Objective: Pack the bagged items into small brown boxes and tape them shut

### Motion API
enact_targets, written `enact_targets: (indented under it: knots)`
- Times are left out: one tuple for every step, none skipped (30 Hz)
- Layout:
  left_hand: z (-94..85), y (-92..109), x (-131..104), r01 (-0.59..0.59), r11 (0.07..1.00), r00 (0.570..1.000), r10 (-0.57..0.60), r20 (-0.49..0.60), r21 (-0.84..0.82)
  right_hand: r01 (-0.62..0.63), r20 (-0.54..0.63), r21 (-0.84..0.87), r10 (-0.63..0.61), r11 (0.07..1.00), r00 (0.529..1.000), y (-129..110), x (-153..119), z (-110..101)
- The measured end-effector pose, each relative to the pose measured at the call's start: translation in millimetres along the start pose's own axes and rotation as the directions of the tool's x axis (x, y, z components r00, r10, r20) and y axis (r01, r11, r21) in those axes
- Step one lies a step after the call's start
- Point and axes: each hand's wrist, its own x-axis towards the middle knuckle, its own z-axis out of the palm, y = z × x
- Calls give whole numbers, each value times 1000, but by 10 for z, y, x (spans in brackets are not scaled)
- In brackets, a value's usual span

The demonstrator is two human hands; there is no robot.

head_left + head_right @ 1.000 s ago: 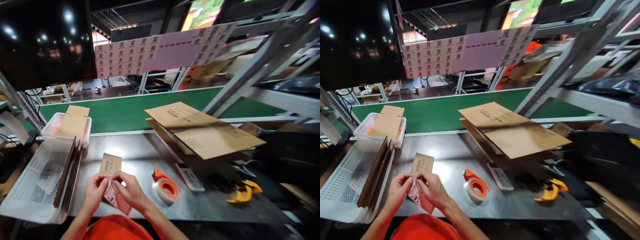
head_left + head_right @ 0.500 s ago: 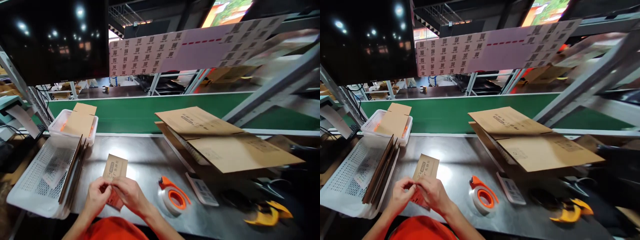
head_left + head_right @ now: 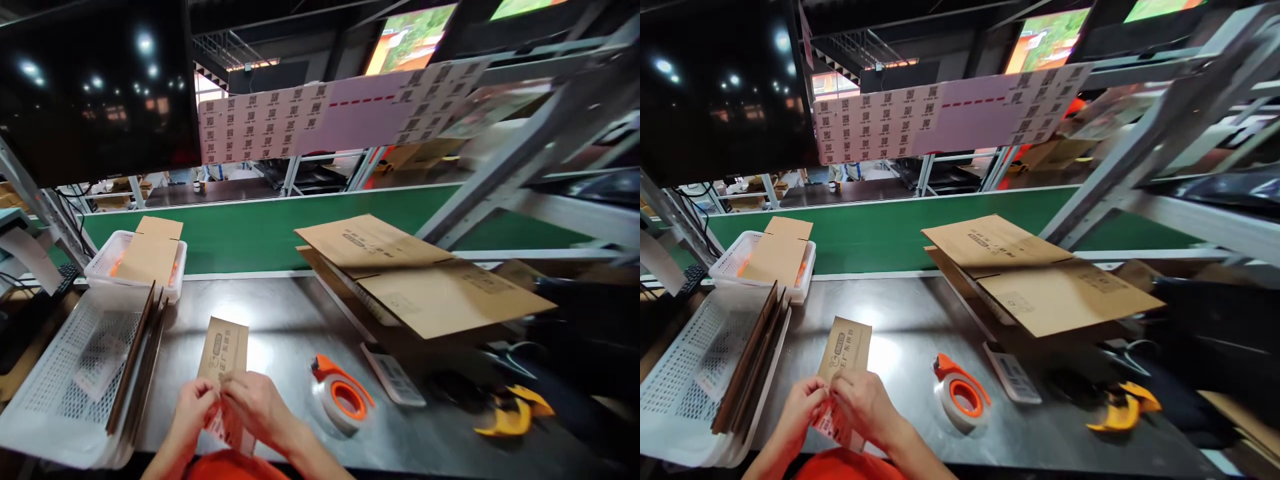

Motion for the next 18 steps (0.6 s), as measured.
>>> enact_targets:
  knots:
    - [6,-23,5,30,999,999,-30,12,-26,-26,21,19,25,999,999,9,2,-8]
    - [10,-41,5,59,997,998,-58,32,-48,-53,47,40,51,998,998,18,6,-22]
    - [10,-51,0,84,994,995,-80,62,-64,-74,74,62,69,995,995,27,10,-41]
    - [8,-56,-8,102,992,991,-95,99,-75,-83,100,81,75,993,992,36,15,-64]
    - [3,-56,-18,113,990,986,-101,134,-86,-82,118,92,71,992,991,45,19,-90]
    - [-2,-53,-27,117,988,981,-100,166,-96,-69,130,93,56,993,990,54,21,-117]
    - [-7,-49,-35,115,988,977,-94,189,-103,-46,138,88,34,995,990,61,22,-142]
    - [-11,-45,-40,117,988,974,-94,209,-101,-16,144,77,5,997,990,67,21,-164]
    - [-13,-42,-43,119,988,971,-97,219,-94,16,145,66,-25,998,989,71,18,-181]
    - [-13,-42,-44,126,989,970,-105,220,-83,49,146,59,-57,997,988,74,13,-192]
    - [-12,-43,-46,134,989,969,-116,217,-69,79,149,58,-87,995,985,74,6,-198]
    - [-11,-45,-49,140,989,969,-126,212,-56,105,156,62,-113,993,981,73,-2,-198]
    - [-11,-47,-55,141,989,969,-128,211,-46,128,159,72,-138,989,978,70,-11,-193]
    - [-15,-50,-65,136,990,969,-124,214,-45,144,162,84,-156,986,974,67,-20,-187]
    - [-23,-51,-78,129,990,969,-114,219,-55,150,162,92,-163,984,973,64,-28,-181]
    - [-38,-52,-94,122,990,968,-103,228,-70,149,155,96,-162,984,975,60,-32,-179]
    - [-57,-51,-111,114,990,967,-90,240,-87,143,142,101,-156,985,977,55,-33,-181]
    - [-80,-48,-127,108,989,964,-80,255,-100,138,133,116,-153,984,979,48,-29,-189]
